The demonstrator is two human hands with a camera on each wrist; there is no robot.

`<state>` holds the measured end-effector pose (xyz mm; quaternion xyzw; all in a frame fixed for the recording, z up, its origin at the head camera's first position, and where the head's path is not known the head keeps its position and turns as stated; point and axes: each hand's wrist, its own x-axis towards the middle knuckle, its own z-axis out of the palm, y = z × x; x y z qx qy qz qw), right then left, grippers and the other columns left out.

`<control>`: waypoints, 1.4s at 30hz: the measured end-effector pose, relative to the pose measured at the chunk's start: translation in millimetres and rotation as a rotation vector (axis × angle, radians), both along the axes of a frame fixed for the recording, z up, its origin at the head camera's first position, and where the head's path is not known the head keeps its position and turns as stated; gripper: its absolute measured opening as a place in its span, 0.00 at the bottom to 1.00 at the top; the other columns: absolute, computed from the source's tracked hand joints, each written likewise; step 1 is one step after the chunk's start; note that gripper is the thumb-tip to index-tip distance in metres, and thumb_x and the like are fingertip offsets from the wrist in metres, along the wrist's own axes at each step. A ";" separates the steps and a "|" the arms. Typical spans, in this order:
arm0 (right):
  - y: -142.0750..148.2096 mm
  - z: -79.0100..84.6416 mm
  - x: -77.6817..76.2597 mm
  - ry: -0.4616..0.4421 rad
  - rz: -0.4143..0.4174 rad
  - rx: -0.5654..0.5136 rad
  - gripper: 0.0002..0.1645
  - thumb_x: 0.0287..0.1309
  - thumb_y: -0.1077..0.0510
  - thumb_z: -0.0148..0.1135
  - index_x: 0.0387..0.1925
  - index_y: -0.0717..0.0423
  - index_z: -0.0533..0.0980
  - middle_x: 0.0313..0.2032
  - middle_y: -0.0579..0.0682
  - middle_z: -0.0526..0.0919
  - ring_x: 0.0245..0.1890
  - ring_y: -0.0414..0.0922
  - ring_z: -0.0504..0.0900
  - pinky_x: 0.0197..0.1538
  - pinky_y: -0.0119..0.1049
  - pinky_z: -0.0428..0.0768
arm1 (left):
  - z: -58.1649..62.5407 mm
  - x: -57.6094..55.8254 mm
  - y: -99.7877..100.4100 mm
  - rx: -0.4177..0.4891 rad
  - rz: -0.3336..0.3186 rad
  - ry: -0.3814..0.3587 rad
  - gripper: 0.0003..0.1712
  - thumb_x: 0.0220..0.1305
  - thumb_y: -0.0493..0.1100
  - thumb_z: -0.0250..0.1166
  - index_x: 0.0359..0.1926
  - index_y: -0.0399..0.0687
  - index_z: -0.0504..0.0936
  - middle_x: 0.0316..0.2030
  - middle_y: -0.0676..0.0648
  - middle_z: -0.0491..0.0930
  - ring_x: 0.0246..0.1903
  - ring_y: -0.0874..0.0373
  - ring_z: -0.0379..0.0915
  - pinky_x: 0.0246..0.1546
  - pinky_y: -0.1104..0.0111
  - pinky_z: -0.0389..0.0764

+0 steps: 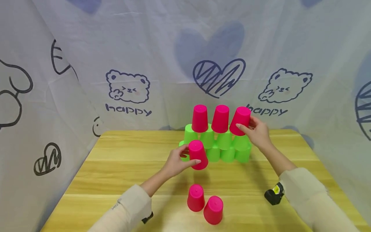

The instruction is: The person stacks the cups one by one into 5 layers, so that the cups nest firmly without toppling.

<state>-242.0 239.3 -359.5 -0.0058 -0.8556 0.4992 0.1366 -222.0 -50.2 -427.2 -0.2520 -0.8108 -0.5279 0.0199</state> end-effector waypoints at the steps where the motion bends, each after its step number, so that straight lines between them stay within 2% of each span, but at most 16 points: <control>1: -0.4 -0.8 -0.8 -0.006 -0.006 0.003 0.34 0.57 0.56 0.62 0.61 0.69 0.63 0.56 0.68 0.73 0.57 0.60 0.73 0.60 0.49 0.72 | 1.2 0.0 -0.1 0.002 -0.003 0.007 0.26 0.50 0.43 0.71 0.50 0.38 0.76 0.41 0.41 0.82 0.41 0.50 0.77 0.42 0.64 0.80; 11: -1.4 -3.0 -2.6 -0.030 -0.041 -0.031 0.36 0.58 0.56 0.61 0.63 0.68 0.61 0.57 0.68 0.71 0.58 0.60 0.71 0.61 0.49 0.71 | 23.8 -3.1 2.5 -0.001 0.005 0.053 0.25 0.50 0.42 0.71 0.50 0.39 0.76 0.41 0.42 0.82 0.41 0.51 0.77 0.42 0.65 0.80; 18: -1.6 -4.3 -4.0 -0.023 -0.043 -0.037 0.36 0.56 0.58 0.62 0.63 0.68 0.61 0.58 0.68 0.71 0.58 0.60 0.71 0.61 0.48 0.71 | 45.8 -4.5 7.2 0.006 -0.019 0.082 0.25 0.50 0.41 0.71 0.50 0.40 0.76 0.41 0.43 0.81 0.40 0.52 0.76 0.44 0.55 0.80; 24: -1.7 -4.1 -5.6 -0.015 -0.030 -0.043 0.37 0.56 0.59 0.61 0.65 0.67 0.59 0.59 0.68 0.69 0.59 0.61 0.70 0.61 0.49 0.70 | 56.7 -5.5 7.8 -0.015 -0.014 0.117 0.25 0.50 0.41 0.71 0.50 0.39 0.76 0.40 0.43 0.81 0.39 0.53 0.76 0.41 0.67 0.80; 31: -1.3 -2.6 -4.0 0.007 -0.019 0.001 0.40 0.56 0.60 0.61 0.66 0.66 0.55 0.61 0.68 0.67 0.60 0.62 0.68 0.63 0.51 0.68 | 67.9 -7.1 3.2 -0.011 0.002 0.139 0.26 0.50 0.41 0.71 0.50 0.38 0.76 0.40 0.42 0.82 0.40 0.52 0.77 0.41 0.67 0.79; 35: 0.3 -4.2 2.1 0.069 -0.053 0.011 0.42 0.55 0.60 0.63 0.67 0.65 0.55 0.62 0.66 0.66 0.61 0.61 0.67 0.65 0.50 0.66 | 74.6 -8.6 1.1 -0.001 0.022 0.129 0.27 0.50 0.42 0.71 0.51 0.39 0.75 0.42 0.42 0.81 0.42 0.51 0.76 0.41 0.66 0.79; 39: 1.1 -11.0 8.5 0.165 -0.121 -0.011 0.39 0.52 0.62 0.65 0.65 0.64 0.60 0.60 0.63 0.70 0.61 0.57 0.69 0.64 0.47 0.69 | 79.5 -9.0 -0.4 0.005 0.052 0.119 0.27 0.49 0.42 0.71 0.51 0.39 0.76 0.42 0.42 0.81 0.42 0.51 0.76 0.42 0.66 0.80; 42: 1.3 -18.4 13.4 0.226 -0.138 -0.020 0.37 0.51 0.64 0.65 0.62 0.66 0.64 0.58 0.63 0.72 0.59 0.55 0.71 0.63 0.44 0.69 | 83.3 -8.7 -1.1 0.011 0.071 0.125 0.26 0.49 0.42 0.72 0.50 0.39 0.76 0.42 0.41 0.82 0.42 0.51 0.77 0.42 0.64 0.80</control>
